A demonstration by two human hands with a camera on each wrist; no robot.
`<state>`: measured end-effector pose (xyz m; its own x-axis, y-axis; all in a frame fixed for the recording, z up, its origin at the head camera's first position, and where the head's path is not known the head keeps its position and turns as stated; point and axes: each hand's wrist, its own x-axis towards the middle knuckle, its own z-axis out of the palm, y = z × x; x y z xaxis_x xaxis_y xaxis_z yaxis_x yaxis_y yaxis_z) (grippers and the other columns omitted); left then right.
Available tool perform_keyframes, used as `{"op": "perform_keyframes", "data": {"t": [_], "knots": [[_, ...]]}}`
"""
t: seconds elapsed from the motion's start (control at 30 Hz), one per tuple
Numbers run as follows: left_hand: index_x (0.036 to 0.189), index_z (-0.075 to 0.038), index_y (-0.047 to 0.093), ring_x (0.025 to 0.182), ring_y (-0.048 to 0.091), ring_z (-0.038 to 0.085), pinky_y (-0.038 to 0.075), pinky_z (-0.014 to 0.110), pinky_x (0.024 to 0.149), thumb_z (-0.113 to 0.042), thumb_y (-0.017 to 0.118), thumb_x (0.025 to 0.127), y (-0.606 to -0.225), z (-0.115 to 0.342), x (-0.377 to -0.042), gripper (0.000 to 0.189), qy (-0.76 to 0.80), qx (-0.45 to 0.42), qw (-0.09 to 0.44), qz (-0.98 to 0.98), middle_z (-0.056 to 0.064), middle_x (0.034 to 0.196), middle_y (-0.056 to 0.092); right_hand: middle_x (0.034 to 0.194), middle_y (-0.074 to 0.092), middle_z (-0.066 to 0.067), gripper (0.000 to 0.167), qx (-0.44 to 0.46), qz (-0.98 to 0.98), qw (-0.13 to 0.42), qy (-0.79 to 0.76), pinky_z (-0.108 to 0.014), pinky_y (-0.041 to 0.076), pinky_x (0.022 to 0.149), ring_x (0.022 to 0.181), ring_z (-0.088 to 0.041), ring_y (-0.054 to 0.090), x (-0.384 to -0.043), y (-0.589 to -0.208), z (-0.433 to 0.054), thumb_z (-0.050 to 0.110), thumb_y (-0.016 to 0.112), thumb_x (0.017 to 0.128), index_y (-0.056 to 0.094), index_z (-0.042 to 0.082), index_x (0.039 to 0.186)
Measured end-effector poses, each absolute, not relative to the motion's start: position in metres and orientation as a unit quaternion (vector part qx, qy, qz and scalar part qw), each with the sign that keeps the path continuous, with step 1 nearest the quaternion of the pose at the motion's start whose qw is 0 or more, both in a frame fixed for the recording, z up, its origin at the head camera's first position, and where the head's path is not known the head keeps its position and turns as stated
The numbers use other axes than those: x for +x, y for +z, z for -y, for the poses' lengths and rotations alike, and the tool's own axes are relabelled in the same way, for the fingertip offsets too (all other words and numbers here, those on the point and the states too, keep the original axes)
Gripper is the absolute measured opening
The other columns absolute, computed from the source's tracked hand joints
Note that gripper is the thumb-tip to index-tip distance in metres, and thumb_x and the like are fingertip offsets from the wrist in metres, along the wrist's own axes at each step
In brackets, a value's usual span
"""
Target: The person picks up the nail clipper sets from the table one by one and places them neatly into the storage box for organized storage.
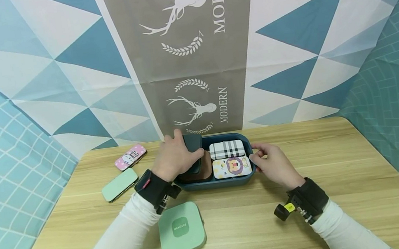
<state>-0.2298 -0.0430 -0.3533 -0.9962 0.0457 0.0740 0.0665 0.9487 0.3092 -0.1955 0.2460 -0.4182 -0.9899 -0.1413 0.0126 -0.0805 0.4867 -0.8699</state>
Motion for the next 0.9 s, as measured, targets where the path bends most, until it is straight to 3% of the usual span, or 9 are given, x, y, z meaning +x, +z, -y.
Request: {"op": "perform_keyframes", "data": {"t": [0.6,0.9], "knots": [[0.137,-0.001,0.049,0.103,0.063,0.041,0.058,0.049,0.078,-0.061,0.072,0.089,-0.365,0.035,-0.231,0.081,-0.137,-0.019,0.040,0.990,0.026,0.119,0.058,0.096,0.061,-0.017,0.047,-0.066,-0.861,0.025,-0.503,-0.033,0.056,0.062,0.073,-0.025,0.062,-0.196,-0.420,-0.247,0.009,0.058,0.109,0.049,-0.007,0.152],[0.134,-0.002,0.052,0.102,0.065,0.041,0.054,0.051,0.090,-0.065,0.069,0.089,-0.368,0.032,-0.232,0.079,-0.089,-0.020,0.045,0.995,0.025,0.117,0.061,0.097,0.061,-0.016,0.048,-0.062,-0.863,0.028,-0.501,-0.032,0.056,0.062,0.073,-0.024,0.062,-0.196,-0.419,-0.247,0.011,0.059,0.109,0.048,-0.007,0.153]]}}
